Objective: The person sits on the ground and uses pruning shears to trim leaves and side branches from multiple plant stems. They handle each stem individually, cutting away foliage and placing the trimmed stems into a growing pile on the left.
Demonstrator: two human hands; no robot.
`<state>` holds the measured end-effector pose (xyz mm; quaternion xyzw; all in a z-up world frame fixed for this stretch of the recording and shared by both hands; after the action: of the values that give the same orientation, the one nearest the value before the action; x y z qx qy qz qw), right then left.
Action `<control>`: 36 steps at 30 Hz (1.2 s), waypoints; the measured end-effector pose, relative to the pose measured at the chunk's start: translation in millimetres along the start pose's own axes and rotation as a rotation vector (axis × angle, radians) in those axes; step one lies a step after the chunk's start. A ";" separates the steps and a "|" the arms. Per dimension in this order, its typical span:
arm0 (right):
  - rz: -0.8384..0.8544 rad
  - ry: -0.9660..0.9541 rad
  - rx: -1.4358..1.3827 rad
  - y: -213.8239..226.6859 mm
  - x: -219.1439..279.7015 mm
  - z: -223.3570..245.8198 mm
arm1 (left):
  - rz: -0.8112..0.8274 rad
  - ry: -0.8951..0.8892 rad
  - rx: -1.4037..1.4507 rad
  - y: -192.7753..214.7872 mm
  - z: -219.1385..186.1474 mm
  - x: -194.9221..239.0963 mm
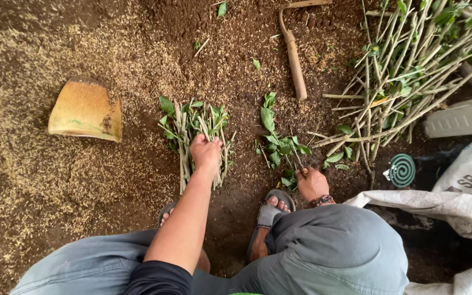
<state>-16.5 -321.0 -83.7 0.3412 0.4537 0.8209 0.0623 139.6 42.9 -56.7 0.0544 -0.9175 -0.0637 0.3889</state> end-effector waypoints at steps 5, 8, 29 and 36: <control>-0.022 0.074 0.007 -7.7 7.5 5.9 | -0.146 -0.105 -0.065 39.0 13.7 -5.5; -0.088 0.066 -0.017 8.9 16.2 10.8 | -0.157 -0.130 -0.071 41.6 6.9 0.5; 0.192 0.100 0.051 21.9 22.8 11.7 | 0.320 -0.356 -0.380 -103.9 -16.3 84.8; 0.088 0.154 -0.012 30.7 12.0 5.7 | 0.423 -0.300 -0.450 -129.9 -3.3 73.4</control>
<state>-15.7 -329.9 -51.5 0.2962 0.4370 0.8493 -0.0070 97.8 -96.3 -23.3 -0.2342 -0.9183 -0.1898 0.2566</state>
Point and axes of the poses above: each hand's wrist, its own x-axis away from the middle knuckle, its own y-axis out of the back of the hand, z = x × y, the point moved 10 cm from there along -x, towards the middle knuckle, and after that the axes turned 7 degrees about z, right-handed, at the moved point
